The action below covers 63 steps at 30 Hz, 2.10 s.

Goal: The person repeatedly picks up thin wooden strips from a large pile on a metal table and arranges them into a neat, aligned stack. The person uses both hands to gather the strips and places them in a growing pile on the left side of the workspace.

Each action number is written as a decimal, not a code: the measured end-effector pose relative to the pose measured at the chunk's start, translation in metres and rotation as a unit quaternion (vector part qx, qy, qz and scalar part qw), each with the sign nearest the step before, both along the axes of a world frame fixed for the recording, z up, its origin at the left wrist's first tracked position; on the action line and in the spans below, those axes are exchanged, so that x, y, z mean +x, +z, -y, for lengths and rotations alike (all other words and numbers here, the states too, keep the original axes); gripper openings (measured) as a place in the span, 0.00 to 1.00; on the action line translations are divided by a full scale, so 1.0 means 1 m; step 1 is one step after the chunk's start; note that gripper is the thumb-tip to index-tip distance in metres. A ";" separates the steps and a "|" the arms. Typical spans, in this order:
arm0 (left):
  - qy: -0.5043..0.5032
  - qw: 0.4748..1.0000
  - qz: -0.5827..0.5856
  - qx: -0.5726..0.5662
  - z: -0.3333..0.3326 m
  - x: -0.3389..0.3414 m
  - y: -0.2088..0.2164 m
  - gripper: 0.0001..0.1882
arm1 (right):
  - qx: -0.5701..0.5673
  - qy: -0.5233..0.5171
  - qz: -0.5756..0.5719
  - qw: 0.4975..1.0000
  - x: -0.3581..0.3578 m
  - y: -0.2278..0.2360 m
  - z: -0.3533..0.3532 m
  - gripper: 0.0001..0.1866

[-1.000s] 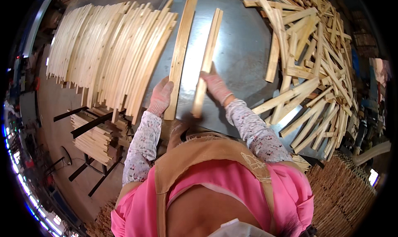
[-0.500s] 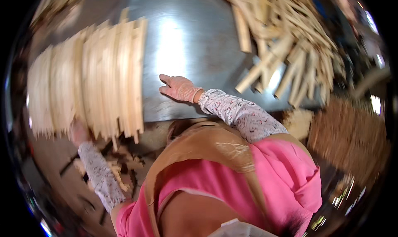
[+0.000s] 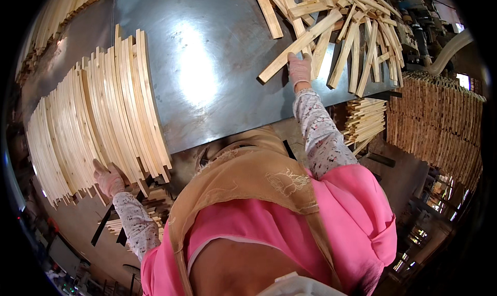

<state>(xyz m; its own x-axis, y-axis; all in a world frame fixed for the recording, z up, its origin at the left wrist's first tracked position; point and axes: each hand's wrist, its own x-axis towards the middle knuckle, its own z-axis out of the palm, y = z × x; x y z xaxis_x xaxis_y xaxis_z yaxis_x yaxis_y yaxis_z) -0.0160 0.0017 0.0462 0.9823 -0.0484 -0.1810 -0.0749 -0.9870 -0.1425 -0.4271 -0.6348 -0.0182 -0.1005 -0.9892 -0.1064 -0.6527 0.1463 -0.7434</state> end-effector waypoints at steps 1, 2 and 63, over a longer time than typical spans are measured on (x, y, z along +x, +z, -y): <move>0.023 0.999 -0.026 0.007 0.006 -0.001 0.001 0.44 | -0.012 -0.019 -0.025 0.999 0.009 -0.002 -0.005 0.47; 0.028 0.999 -0.032 0.008 0.010 -0.002 0.001 0.45 | -0.045 -0.020 -0.052 0.997 0.019 -0.004 -0.009 0.45; -0.009 0.718 -0.346 -0.604 0.609 -0.285 -0.018 0.40 | 0.080 0.628 0.032 0.773 -0.013 0.083 0.088 0.28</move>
